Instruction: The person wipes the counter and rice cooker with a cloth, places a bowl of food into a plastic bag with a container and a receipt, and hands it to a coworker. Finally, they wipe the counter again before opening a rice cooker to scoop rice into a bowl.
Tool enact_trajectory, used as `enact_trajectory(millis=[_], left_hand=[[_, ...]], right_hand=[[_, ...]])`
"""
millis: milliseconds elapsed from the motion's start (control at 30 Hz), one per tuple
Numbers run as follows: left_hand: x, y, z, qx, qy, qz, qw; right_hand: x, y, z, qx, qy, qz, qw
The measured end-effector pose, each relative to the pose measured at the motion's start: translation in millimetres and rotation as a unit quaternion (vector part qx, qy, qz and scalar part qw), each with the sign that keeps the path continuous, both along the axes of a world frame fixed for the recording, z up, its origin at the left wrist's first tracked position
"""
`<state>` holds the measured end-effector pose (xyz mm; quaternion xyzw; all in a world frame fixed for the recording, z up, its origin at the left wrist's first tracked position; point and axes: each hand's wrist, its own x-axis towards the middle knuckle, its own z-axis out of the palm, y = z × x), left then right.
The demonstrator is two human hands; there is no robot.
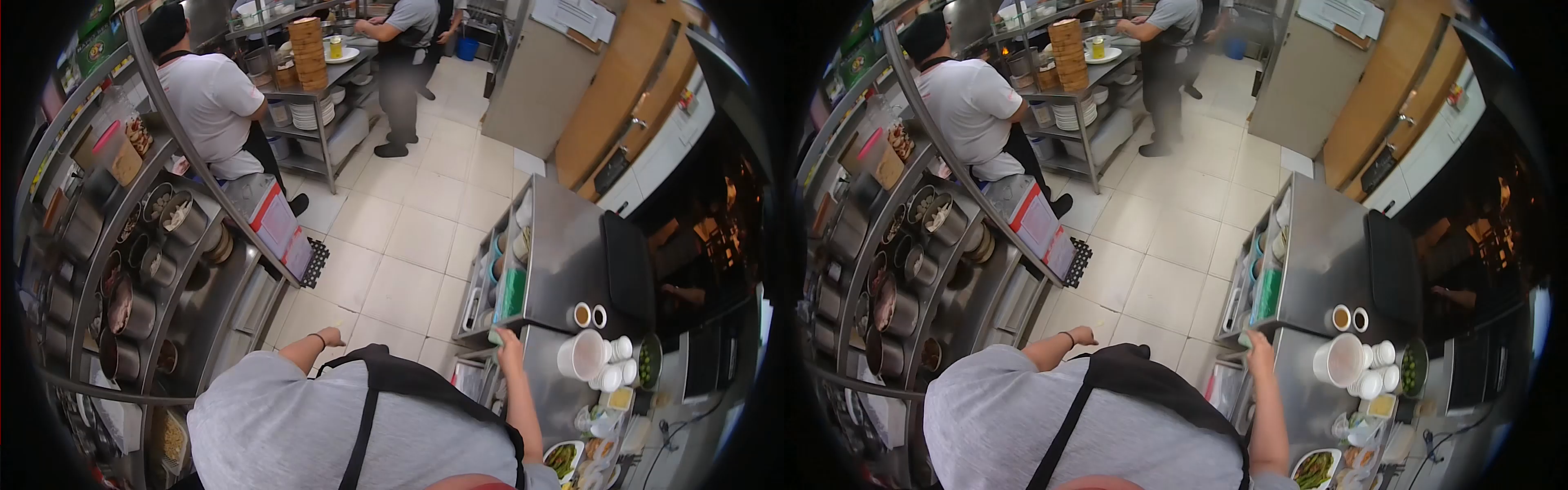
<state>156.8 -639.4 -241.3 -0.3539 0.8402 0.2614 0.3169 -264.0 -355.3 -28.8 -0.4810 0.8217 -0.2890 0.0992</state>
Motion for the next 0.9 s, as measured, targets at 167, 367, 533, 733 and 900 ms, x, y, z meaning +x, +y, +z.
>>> enact_trajectory(millis=[167, 367, 533, 733, 900], left_hand=[[-48, -93, 25, -0.041, 0.062, 0.014, 0.997], [-91, -147, 40, -0.023, 0.071, 0.112, 0.991], [-110, -139, 12, -0.005, 0.037, 0.053, 0.998], [-143, -139, 9, 0.04, -0.002, 0.008, 0.999], [-182, -167, 40, 0.003, -0.01, 0.045, 0.999]], right_hand=[[-35, -35, 6, -0.222, -0.017, -0.152, 0.963], [-90, -82, -24, 0.17, 0.165, -0.322, 0.917], [-153, -139, -55, 0.194, 0.205, -0.339, 0.897], [-232, -229, -43, 0.19, 0.172, -0.324, 0.91], [-310, -312, -40, 0.173, 0.164, -0.297, 0.925]])
